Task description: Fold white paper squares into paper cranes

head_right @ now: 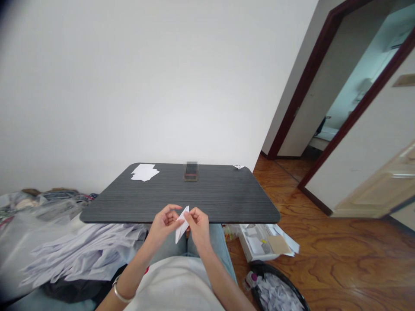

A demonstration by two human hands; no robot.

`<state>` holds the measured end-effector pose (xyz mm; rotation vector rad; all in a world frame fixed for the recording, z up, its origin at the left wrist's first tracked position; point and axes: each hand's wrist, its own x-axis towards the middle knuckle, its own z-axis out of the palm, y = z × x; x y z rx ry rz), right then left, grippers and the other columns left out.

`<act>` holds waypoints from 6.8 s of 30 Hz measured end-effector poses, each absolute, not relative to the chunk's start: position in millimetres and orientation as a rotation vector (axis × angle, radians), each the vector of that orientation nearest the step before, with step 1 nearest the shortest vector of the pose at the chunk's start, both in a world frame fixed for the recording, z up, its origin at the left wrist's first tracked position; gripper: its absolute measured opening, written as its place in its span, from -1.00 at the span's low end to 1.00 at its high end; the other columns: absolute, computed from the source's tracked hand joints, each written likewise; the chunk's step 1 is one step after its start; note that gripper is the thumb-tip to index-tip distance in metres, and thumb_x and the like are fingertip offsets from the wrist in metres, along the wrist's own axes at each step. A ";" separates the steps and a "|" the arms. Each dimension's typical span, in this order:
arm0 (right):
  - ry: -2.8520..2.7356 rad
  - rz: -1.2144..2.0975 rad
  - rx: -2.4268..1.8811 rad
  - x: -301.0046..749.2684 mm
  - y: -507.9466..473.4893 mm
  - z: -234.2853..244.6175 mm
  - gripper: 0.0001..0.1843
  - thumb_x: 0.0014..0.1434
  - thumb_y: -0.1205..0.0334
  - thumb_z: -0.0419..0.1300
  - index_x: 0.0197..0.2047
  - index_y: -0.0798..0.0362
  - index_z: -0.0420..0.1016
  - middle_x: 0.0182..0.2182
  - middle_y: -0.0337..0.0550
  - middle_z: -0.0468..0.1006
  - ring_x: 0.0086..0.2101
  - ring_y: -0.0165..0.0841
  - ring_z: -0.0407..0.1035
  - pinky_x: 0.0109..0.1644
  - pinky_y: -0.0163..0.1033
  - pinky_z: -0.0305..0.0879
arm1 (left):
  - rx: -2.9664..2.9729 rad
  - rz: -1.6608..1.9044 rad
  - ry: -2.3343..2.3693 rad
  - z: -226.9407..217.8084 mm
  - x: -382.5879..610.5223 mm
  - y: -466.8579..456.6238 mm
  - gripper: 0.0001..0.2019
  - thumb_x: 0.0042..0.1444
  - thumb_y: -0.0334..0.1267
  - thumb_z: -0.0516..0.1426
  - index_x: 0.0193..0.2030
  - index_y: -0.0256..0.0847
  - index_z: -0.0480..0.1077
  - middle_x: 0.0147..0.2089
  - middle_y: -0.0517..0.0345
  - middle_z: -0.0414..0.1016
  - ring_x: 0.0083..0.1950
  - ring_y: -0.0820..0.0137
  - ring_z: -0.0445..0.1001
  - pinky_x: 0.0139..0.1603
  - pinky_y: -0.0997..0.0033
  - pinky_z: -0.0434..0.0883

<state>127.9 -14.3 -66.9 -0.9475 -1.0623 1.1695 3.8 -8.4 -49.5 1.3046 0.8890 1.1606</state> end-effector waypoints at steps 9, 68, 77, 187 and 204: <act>-1.061 1.131 -0.886 126.2 -16.7 -66.6 -0.72 0.04 0.10 0.17 -0.56 0.06 0.24 -0.68 -0.38 0.23 -0.65 -0.52 0.07 -0.60 -0.41 -0.01 | 1.297 1.083 0.862 -48.1 1.5 -7.2 -0.62 -0.20 -0.28 0.27 -0.22 -0.29 0.30 -0.58 0.36 0.26 -0.58 0.60 0.24 -0.52 0.60 0.16; -0.946 1.067 -0.929 132.0 -9.9 -64.2 -0.69 0.00 0.10 0.19 -0.61 0.07 0.23 -0.69 -0.39 0.20 -0.64 -0.51 0.05 -0.56 -0.38 -0.01 | 1.408 1.080 0.954 -63.4 12.7 -11.8 -0.54 0.07 0.09 -0.05 -0.57 -0.28 0.32 -0.62 0.19 0.32 -0.57 0.47 0.24 -0.56 0.52 0.16; -1.017 1.029 -0.963 132.6 -8.9 -67.0 -0.69 0.02 0.09 0.18 -0.60 0.07 0.23 -0.69 -0.38 0.18 -0.63 -0.51 0.05 -0.56 -0.37 -0.01 | 1.318 0.957 0.866 -70.3 13.6 -9.2 -0.69 -0.11 -0.06 0.20 -0.53 -0.30 0.31 -0.57 0.20 0.39 -0.55 0.49 0.32 -0.51 0.54 0.23; -1.325 0.863 -1.037 127.7 -19.2 -64.8 -0.79 0.08 0.20 0.11 -0.28 0.09 0.51 -0.44 -0.14 0.56 -0.48 -0.36 0.40 -0.55 -0.38 0.22 | 1.241 1.546 0.870 -62.3 9.2 -4.3 -0.80 -0.05 -0.27 0.18 -0.27 -0.25 0.31 -0.33 0.14 0.42 -0.30 0.42 0.42 -0.26 0.45 0.36; -1.296 0.884 -1.055 126.9 -15.8 -71.5 -0.75 0.08 0.14 0.12 -0.29 0.09 0.53 -0.45 -0.13 0.58 -0.48 -0.33 0.42 -0.57 -0.36 0.25 | 1.197 1.479 0.797 -60.5 7.1 -2.4 -0.79 -0.04 -0.29 0.17 -0.25 -0.25 0.28 -0.41 0.19 0.42 -0.38 0.45 0.41 -0.35 0.49 0.34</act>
